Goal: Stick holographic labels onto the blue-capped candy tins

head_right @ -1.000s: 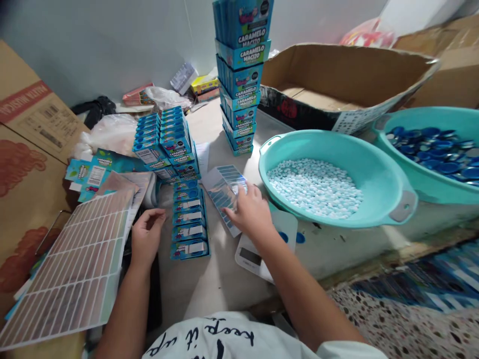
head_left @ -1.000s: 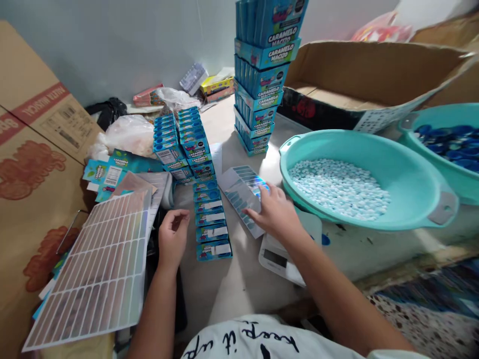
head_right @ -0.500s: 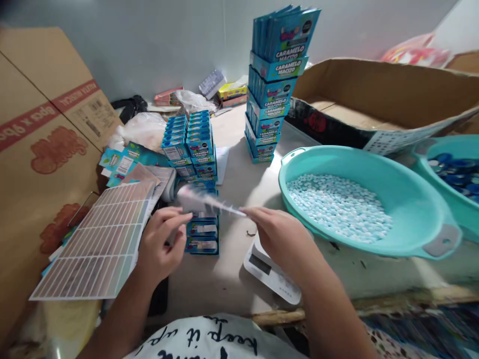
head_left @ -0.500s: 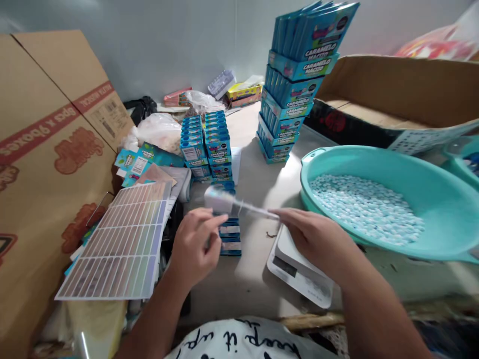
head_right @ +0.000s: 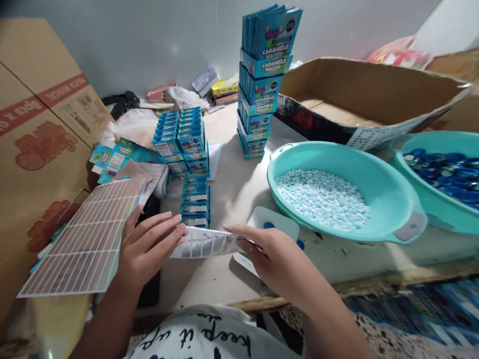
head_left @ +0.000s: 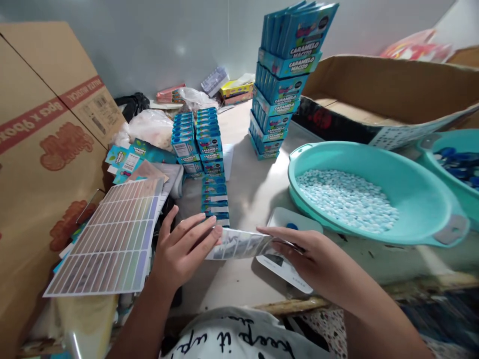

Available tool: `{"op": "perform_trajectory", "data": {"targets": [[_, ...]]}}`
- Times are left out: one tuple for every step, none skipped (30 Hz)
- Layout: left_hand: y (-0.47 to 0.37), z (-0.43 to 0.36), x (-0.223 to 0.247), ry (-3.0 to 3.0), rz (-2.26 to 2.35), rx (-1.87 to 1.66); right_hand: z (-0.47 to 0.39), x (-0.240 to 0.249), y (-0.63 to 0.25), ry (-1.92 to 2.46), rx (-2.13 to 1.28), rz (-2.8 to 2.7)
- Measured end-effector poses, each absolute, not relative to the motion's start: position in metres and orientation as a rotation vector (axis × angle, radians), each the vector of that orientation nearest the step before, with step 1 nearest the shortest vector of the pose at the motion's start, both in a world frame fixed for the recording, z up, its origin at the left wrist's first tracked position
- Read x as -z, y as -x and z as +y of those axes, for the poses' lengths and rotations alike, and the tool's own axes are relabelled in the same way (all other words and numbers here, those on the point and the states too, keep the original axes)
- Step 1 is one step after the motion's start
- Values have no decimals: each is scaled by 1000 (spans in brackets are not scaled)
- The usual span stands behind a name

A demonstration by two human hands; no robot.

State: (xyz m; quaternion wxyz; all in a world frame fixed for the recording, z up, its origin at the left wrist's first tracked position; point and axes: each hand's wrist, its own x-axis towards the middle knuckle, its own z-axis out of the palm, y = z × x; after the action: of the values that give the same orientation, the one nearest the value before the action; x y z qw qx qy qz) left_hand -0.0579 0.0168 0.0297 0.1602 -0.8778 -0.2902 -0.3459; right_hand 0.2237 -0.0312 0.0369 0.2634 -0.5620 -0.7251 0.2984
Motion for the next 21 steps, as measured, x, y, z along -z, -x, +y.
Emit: {"op": "perform_trajectory", "data": {"targets": [[59, 16, -28, 2510, -811, 986, -32, -37, -223, 1512, -838, -1938], [60, 16, -27, 2517, -797, 992, -34, -37, -222, 1499, -872, -1922], [60, 17, -26, 2525, -788, 1007, -35, -37, -221, 1483, -908, -1910], [61, 17, -26, 2533, -784, 1026, -35, -36, -220, 1462, -941, -1902], [61, 18, -25, 2538, -785, 1045, -36, -36, -219, 1441, -974, -1895], [61, 18, -24, 2544, -786, 1059, -37, -36, -218, 1423, -1001, -1884], [61, 17, -23, 2554, -777, 1061, -37, -35, -217, 1409, -1020, -1864], [60, 16, -22, 2568, -763, 1058, -37, -34, -215, 1404, -1027, -1834], [60, 14, -21, 2586, -746, 1052, -36, -33, -214, 1406, -1023, -1794], [59, 12, -19, 2607, -724, 1048, -35, -32, -214, 1412, -1010, -1752], [57, 10, -17, 2632, -706, 1044, -33, -31, -214, 1421, -987, -1710], [56, 7, -15, 2660, -691, 1041, -30, -30, -214, 1436, -949, -1672], [54, 4, -12, 2691, -691, 1043, -25, -29, -215, 1463, -898, -1637], [52, 1, -10, 2722, -705, 1061, -19, -28, -216, 1506, -827, -1604], [50, -1, -8, 2753, -729, 1100, -11, -27, -218, 1569, -740, -1574], [48, -3, -6, 2775, -766, 1174, -1, -26, -220, 1660, -644, -1550], [46, -5, -5, 2789, -820, 1282, 9, -25, -221, 1779, -548, -1531], [43, -5, -5, 2791, -884, 1420, 20, -23, -222, 1917, -468, -1521], [40, -5, -6, 2786, -963, 1572, 31, -22, -221, 2063, -416, -1525], [37, -3, -7, 2763, -1073, 1729, 40, -21, -219, 2202, -381, -1534], [34, 0, -10, 2716, -1235, 1871, 47, -21, -216, 2306, -354, -1558]]}}
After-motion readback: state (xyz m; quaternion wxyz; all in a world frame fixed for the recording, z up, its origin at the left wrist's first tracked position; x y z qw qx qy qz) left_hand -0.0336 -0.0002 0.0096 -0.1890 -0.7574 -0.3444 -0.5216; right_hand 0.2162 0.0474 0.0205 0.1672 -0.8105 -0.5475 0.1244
